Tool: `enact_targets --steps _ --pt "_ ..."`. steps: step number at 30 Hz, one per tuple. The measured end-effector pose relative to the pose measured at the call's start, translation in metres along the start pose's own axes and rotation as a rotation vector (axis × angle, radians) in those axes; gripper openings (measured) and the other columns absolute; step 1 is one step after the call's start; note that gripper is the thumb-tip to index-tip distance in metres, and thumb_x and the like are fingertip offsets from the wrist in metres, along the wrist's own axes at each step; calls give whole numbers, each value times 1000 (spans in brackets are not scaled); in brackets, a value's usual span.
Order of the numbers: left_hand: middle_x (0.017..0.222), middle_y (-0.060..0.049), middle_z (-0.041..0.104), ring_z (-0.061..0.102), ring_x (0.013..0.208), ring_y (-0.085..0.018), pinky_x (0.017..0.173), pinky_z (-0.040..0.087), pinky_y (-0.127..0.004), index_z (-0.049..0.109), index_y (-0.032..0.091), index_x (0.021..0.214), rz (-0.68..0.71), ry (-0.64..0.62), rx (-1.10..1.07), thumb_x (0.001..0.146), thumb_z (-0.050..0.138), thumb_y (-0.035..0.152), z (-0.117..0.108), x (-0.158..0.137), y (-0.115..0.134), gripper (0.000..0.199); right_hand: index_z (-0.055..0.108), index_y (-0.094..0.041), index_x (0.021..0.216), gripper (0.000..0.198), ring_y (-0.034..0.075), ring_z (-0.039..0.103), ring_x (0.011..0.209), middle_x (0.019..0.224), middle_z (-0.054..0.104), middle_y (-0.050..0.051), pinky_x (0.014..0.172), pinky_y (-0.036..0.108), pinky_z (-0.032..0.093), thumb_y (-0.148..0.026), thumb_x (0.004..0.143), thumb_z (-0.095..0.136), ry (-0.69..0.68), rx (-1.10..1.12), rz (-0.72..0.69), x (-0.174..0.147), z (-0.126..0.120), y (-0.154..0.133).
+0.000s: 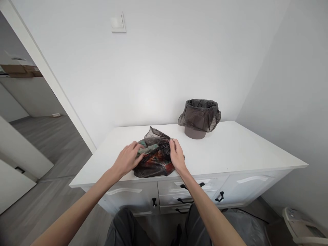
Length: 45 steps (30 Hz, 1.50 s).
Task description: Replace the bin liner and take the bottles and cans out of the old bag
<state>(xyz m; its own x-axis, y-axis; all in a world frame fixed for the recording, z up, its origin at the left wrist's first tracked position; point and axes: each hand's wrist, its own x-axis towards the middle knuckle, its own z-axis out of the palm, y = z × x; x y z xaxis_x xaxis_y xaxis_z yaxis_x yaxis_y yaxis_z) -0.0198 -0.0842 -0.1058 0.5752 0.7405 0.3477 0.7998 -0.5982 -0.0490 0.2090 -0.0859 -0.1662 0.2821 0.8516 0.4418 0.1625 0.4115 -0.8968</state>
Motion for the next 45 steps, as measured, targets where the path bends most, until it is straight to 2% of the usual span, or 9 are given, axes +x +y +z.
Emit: enact_targets --steps 3,7,15,20,27,34,38,43,45 --pt "132 -11 63 62 115 -26 97 50 -43 60 25 130 215 52 -40 102 41 18 11 8 5 34 57 -25 96 33 21 55 95 96 62 2 91 33 41 -52 103 40 15 12 -4 0 1 3" --pt "153 -11 51 46 139 -31 111 39 -51 50 25 145 201 123 18 97 42 10 29 27 -4 52 57 -26 97 33 21 56 94 96 62 2 90 33 42 -53 103 39 40 -13 -4 3 3 10" --pt "135 -15 65 53 129 -34 117 30 -52 54 18 139 211 1 84 91 67 40 45 77 -31 54 57 -26 97 36 22 57 92 95 63 3 88 33 42 -55 103 36 62 -98 22 10 11 16" --pt "131 -12 68 53 133 -31 121 26 -50 59 22 134 173 45 61 89 70 50 56 71 -59 54 56 -27 98 38 22 57 87 91 64 2 84 33 41 -57 102 33 59 -168 37 12 16 16" --pt "139 -7 66 64 122 -29 104 47 -41 57 32 142 -43 60 -147 86 64 69 -13 13 -111 68 54 -27 92 40 24 56 89 88 64 3 83 33 41 -61 100 34 85 -177 33 16 24 8" --pt "114 -2 77 71 82 -22 71 53 -29 66 31 131 -547 79 -250 69 75 75 -90 -24 -144 77 54 -26 94 41 24 54 88 87 63 3 85 34 40 -62 101 35 81 -188 25 16 25 11" --pt "124 -4 75 74 81 -22 71 55 -32 63 28 125 -658 -15 -295 61 82 71 -105 -25 -160 79 54 -26 93 41 23 53 88 85 61 2 84 33 39 -61 102 36 54 -188 25 14 24 12" --pt "76 -2 76 76 85 -29 69 54 -33 63 23 116 -739 -130 -184 62 83 67 -111 -12 -180 72 55 -25 92 41 21 52 84 84 60 0 83 32 39 -61 102 36 50 -195 22 15 23 19" --pt "76 -2 76 74 87 -28 69 53 -31 63 21 118 -760 -160 -169 67 82 64 -111 -3 -183 70 56 -25 91 41 21 53 83 82 60 0 83 32 39 -61 102 37 29 -195 18 16 23 20"
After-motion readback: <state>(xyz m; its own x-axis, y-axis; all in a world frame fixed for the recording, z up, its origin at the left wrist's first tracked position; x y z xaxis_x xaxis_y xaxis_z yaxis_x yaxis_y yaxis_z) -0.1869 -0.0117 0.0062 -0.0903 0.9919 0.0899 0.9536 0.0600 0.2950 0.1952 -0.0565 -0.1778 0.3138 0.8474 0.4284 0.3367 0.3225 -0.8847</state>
